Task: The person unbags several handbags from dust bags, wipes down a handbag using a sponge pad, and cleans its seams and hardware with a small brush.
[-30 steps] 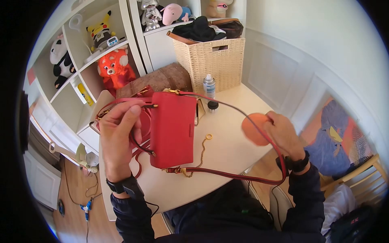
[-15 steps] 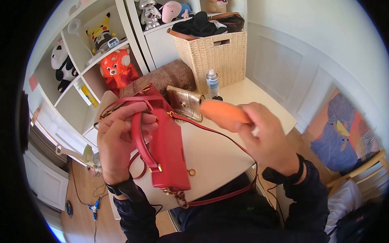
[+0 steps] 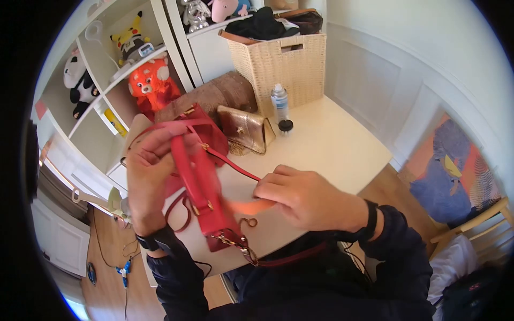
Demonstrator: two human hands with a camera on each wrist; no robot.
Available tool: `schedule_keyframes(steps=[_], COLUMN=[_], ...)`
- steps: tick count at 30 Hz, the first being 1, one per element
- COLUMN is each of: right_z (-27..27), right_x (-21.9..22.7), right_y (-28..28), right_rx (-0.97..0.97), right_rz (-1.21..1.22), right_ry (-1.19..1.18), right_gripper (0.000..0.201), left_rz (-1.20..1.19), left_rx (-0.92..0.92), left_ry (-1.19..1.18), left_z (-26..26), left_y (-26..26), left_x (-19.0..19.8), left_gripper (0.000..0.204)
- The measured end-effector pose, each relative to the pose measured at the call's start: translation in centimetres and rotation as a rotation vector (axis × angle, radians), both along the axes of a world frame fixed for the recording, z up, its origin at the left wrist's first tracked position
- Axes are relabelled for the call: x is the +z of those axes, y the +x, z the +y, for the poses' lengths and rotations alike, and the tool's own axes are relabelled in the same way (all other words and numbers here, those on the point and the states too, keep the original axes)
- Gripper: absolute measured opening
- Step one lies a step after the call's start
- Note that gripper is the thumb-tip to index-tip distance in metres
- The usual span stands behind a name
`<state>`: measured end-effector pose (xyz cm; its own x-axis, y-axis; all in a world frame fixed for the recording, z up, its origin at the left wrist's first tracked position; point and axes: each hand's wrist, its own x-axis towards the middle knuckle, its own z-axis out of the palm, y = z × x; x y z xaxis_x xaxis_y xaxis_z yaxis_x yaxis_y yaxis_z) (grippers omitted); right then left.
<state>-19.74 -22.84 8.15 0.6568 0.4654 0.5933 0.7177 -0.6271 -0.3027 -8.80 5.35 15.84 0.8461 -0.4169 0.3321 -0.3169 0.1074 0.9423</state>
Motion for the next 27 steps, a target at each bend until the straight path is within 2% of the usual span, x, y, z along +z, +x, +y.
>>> schedule_keyframes(steps=[2, 4, 6, 7, 10, 11, 13, 14, 15, 17, 19, 21, 22, 25, 27], right_z=[-1.5, -2.7, -3.8, -4.3, -5.1, -5.2, -5.5, -5.5, -5.3, -4.9, -4.3, -3.5, -3.2, -2.3, -1.4], right_x=[0.3, 1.3, 1.9, 1.9, 2.3, 2.5, 2.3, 2.6, 2.9, 3.6, 4.0, 4.3, 4.4, 5.1, 5.8], right_y=[-0.9, -2.1, -2.8, -3.1, -4.0, -4.2, -4.2, -4.4, -4.5, -4.8, -5.0, -5.1, -5.0, -4.7, -4.5], right_rx=[0.044, -0.072, -0.149, -0.209, -0.294, -0.335, -0.311, -0.331, -0.356, -0.345, -0.360, -0.403, -0.400, -0.383, -0.397], right_rz=[0.084, 0.200, 0.204, 0.191, 0.189, 0.194, 0.157, 0.134, 0.110, 0.097, 0.085, 0.082, 0.077, 0.027, -0.033], right_ry=[-0.013, 0.046, 0.065, 0.084, 0.152, 0.187, 0.225, 0.237, 0.249, 0.237, 0.212, 0.223, 0.220, 0.184, 0.167], right_gripper=[0.030, 0.025, 0.025, 0.025, 0.026, 0.026, 0.028, 0.028, 0.028, 0.028, 0.028, 0.028, 0.028, 0.028, 0.027], left_rz=[-0.033, -0.065, -0.221, -0.204, -0.281, -0.283, -0.362, -0.449, -0.471, -0.795, -0.738, -0.413, -0.349, -0.324, -0.376], left_rx=[0.026, 0.042, 0.212, 0.203, 0.455, 0.465, 0.595, 0.691, 0.698, 0.818, 0.839, 0.666, 0.644, 0.630, 0.630], left_ry=[-0.031, -0.060, -0.098, -0.097, -0.043, -0.038, 0.084, 0.088, 0.127, 0.314, 0.291, 0.150, 0.135, 0.231, 0.213], left_z=[0.9, 1.8, 2.6, 2.7, 2.1, 2.3, 3.5, 2.5, 2.7, 2.7, 2.3, 2.4, 2.2, 2.1, 1.9], left_y=[0.7, 1.4, 2.0, 2.0, 1.7, 1.9, 2.6, 2.3, 2.1, 2.4, 2.1, 2.2, 1.9, 1.7, 2.0], left_x=[-0.2, -0.6, -0.5, -0.4, 0.3, 0.1, -0.5, -0.5, -0.5, -0.5, -0.1, 0.0, 0.2, 0.3, -0.2], left_gripper=[0.037, 0.036, 0.037, 0.037, 0.040, 0.040, 0.037, 0.032, 0.028, 0.025, 0.022, 0.020, 0.019, 0.018, 0.018])
